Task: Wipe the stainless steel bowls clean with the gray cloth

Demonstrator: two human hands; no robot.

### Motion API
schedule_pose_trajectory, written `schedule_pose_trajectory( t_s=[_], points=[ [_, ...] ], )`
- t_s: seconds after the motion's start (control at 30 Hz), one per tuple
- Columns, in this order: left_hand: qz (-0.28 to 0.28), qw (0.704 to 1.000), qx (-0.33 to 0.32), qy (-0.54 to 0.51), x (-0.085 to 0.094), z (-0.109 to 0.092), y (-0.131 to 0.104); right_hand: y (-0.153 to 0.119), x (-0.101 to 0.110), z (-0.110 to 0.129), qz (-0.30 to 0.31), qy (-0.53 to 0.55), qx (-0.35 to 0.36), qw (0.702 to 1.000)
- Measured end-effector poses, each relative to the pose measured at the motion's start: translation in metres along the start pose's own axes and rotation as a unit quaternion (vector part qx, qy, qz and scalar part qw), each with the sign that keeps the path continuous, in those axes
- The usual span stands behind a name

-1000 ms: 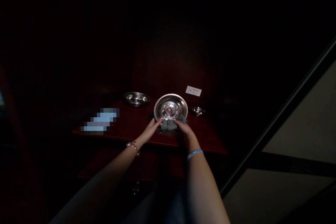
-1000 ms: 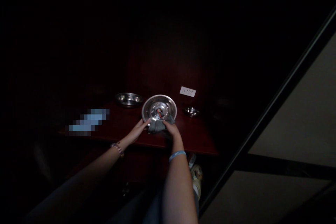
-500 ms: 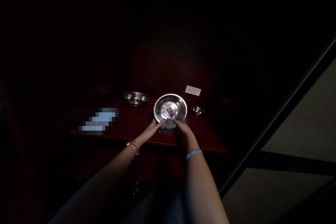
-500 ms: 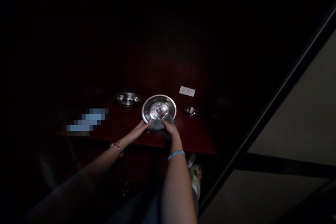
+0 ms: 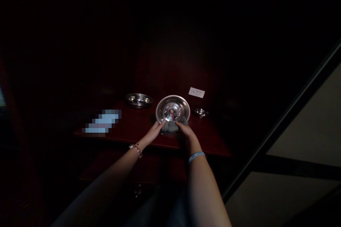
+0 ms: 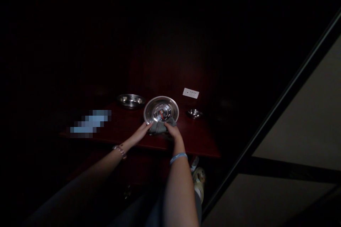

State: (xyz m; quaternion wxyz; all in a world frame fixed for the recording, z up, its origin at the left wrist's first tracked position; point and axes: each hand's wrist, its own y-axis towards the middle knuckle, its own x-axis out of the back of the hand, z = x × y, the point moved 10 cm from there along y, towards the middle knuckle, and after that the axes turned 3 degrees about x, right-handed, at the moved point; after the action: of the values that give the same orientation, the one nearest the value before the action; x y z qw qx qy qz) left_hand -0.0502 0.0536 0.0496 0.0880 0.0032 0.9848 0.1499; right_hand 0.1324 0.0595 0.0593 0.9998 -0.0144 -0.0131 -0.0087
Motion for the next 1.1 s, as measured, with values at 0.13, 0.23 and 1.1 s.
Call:
schedule_pose_trajectory(
  t_s=[0.13,0.23,1.1],
  points=[
    [-0.020,1.000,0.004,-0.003,0.004,-0.004,-0.001,0.000,0.006,-0.007,-0.020,-0.019,-0.036,0.999],
    [-0.024,1.000,0.000,-0.004,0.006,-0.006,-0.002,-0.001,0.010,-0.006,-0.026,-0.029,-0.031,0.999],
    [0.038,0.999,0.012,0.002,-0.008,0.003,0.000,-0.007,0.014,-0.004,-0.030,-0.031,-0.049,0.998]
  ],
)
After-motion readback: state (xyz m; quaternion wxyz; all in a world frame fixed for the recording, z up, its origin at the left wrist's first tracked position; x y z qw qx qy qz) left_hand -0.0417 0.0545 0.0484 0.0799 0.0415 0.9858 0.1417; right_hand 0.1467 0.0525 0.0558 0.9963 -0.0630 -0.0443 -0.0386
